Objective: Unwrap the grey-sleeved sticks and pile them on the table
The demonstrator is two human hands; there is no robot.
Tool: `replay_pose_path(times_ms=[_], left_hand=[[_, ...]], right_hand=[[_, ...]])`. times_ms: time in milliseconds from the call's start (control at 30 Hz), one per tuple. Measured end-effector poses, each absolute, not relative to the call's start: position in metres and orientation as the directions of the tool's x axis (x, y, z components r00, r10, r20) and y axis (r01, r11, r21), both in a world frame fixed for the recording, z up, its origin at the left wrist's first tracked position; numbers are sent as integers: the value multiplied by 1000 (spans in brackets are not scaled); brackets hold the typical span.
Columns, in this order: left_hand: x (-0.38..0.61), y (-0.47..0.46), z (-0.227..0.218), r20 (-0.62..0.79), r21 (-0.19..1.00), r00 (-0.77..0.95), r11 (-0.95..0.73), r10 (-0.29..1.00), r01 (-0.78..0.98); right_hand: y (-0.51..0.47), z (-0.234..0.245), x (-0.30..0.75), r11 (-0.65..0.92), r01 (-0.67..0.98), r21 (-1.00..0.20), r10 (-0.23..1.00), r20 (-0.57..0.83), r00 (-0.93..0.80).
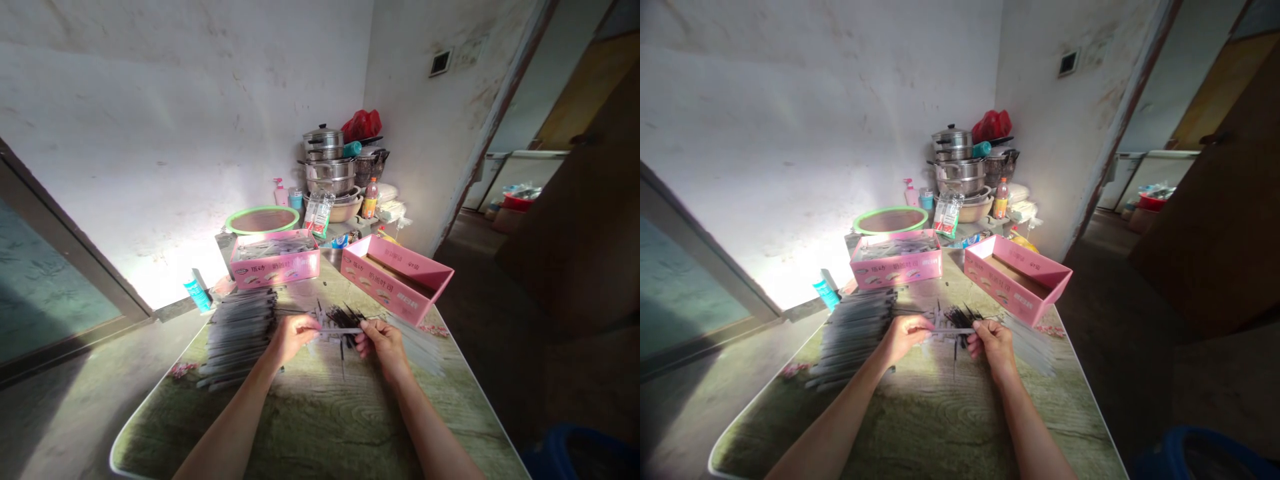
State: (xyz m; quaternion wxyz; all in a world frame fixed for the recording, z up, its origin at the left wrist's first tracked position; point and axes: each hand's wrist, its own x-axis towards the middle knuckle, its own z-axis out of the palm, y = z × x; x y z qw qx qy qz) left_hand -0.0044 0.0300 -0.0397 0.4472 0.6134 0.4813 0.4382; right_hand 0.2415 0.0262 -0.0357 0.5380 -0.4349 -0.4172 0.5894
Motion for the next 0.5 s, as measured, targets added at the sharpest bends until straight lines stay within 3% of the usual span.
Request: replay_pose_path(times_ms=[367,500], left_hand=[[-5,25,-31,216,938,102,-235,971,256],[-3,24,-30,219,947,103,-237,970,219]], right_hand=[[26,-34,247,-123,17,-992,989,-124,-83],[26,-35,249,-119,47,-992,988,-123,-92]])
